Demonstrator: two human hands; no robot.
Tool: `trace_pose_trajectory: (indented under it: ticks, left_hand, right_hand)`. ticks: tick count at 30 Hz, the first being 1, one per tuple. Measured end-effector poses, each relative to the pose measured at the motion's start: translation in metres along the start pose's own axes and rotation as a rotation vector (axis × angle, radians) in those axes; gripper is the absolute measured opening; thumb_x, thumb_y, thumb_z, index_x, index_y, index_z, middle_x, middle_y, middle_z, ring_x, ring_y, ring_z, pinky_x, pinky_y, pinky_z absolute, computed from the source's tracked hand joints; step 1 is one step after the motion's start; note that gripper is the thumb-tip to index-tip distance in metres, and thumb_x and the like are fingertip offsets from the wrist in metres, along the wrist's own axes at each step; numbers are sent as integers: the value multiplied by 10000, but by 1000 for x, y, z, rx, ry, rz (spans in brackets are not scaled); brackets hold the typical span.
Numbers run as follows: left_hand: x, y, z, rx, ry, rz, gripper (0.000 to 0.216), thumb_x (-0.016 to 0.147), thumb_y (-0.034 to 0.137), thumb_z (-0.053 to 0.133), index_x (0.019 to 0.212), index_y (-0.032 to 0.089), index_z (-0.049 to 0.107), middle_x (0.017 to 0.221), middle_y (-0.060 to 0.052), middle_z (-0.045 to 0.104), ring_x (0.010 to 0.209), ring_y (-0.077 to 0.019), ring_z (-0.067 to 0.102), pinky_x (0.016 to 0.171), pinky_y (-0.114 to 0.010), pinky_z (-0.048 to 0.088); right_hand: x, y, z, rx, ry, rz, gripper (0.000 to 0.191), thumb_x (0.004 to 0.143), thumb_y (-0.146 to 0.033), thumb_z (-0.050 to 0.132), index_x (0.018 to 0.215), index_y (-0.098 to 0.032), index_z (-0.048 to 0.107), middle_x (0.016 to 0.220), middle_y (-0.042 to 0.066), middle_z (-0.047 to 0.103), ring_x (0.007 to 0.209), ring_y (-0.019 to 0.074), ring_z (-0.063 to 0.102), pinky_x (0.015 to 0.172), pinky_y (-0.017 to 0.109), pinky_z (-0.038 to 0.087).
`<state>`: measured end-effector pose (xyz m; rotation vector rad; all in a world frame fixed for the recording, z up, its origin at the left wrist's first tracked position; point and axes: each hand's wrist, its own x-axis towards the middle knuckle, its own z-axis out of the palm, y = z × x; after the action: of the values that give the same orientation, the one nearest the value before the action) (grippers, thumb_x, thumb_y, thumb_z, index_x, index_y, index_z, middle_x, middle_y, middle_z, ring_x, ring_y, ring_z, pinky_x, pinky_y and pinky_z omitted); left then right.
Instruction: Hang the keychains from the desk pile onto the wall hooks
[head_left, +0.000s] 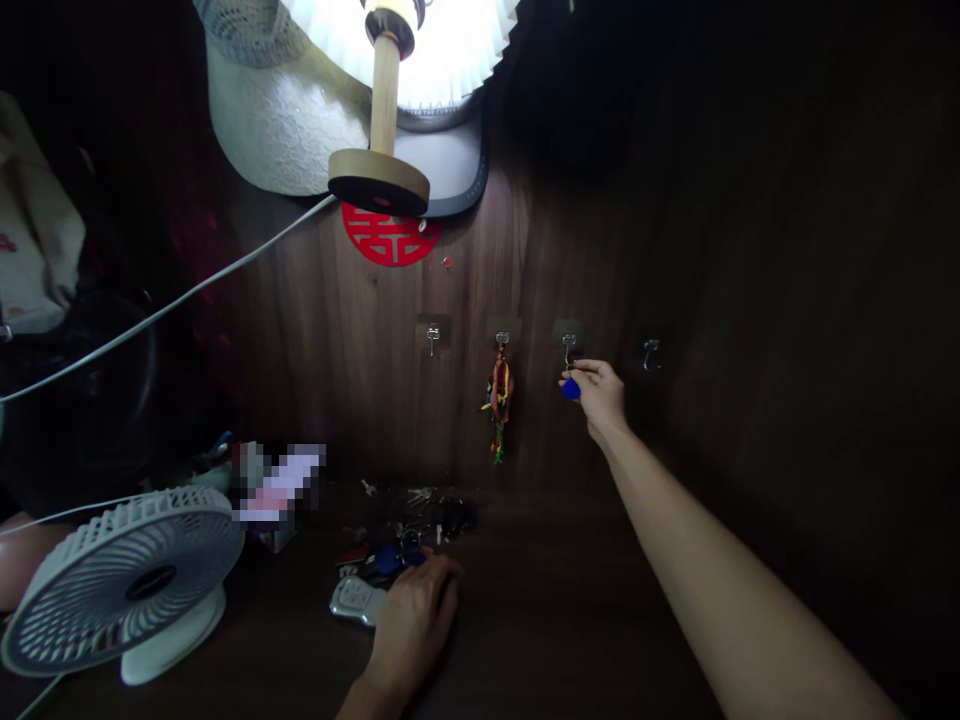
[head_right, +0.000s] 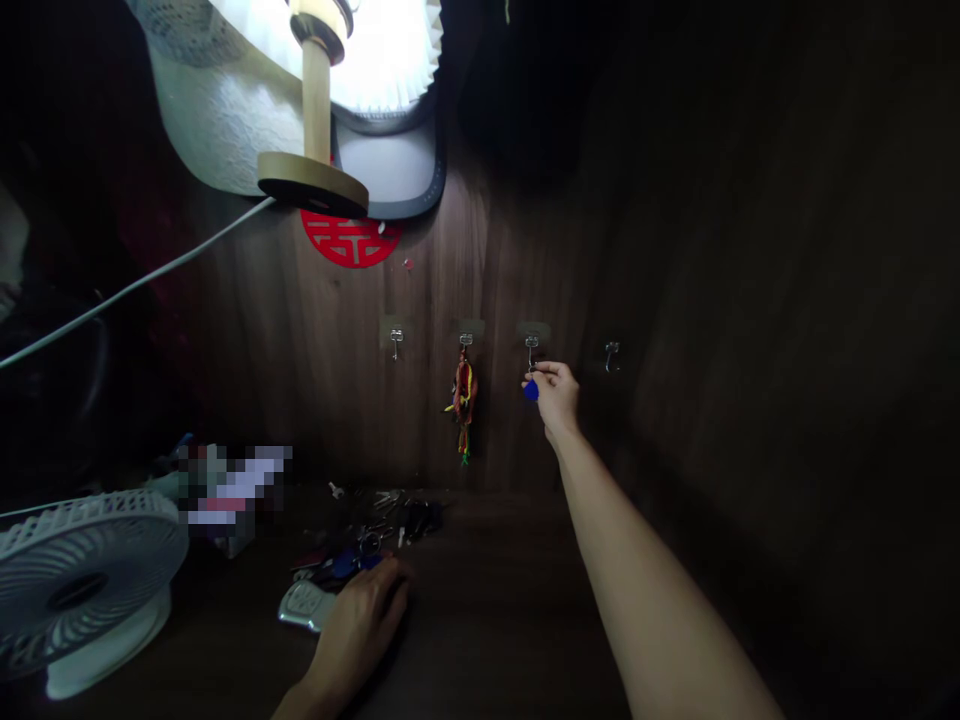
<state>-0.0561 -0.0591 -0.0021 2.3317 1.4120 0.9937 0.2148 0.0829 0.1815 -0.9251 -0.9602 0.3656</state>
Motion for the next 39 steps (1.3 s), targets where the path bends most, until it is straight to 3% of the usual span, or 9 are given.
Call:
trace_pose_trajectory:
  ticks: [7,13,27,33,39]
  left_hand:
    - [0,-1,1,20,0,-4,223,836,151,400,895,234,599,861,-10,675,826,-181,627,732,-272,442]
    - [0,-2,0,28,-13,-4,232,828,148,397,890,229,604,869,-18,677,827,-180,625,750,-275,442]
    - [-1,0,0,118,-35,33,231,830,131,406,916,236,592,904,-8,682,852,-190,624,808,-303,430]
    - [-2,0,0,147,-52,56,232,829,126,406,920,227,594,887,-15,677,831,-182,620,788,-293,428]
    - [-4,2,1,162,-41,86,195,815,124,444,889,220,596,864,-12,669,795,-169,612,749,-279,427]
  right_hand:
    - [-8,8,-2,11,8,28,205,618,-299,641,756,-194,531,614,-35,600,561,113,586,456,199,460]
    - [-28,23,-8,74,-3,82,264,604,-294,645,826,-205,533,654,-33,628,582,113,614,460,187,471]
    - [-133,76,-28,2,-159,308,338,574,-411,672,819,-200,572,723,22,661,634,162,634,513,254,485]
    - [-180,97,-25,-112,-325,347,311,622,-433,615,815,-191,584,735,49,663,632,179,629,513,270,475]
    - [-206,108,-24,-291,-590,182,200,732,-375,521,763,-202,617,759,52,673,691,191,643,680,321,497]
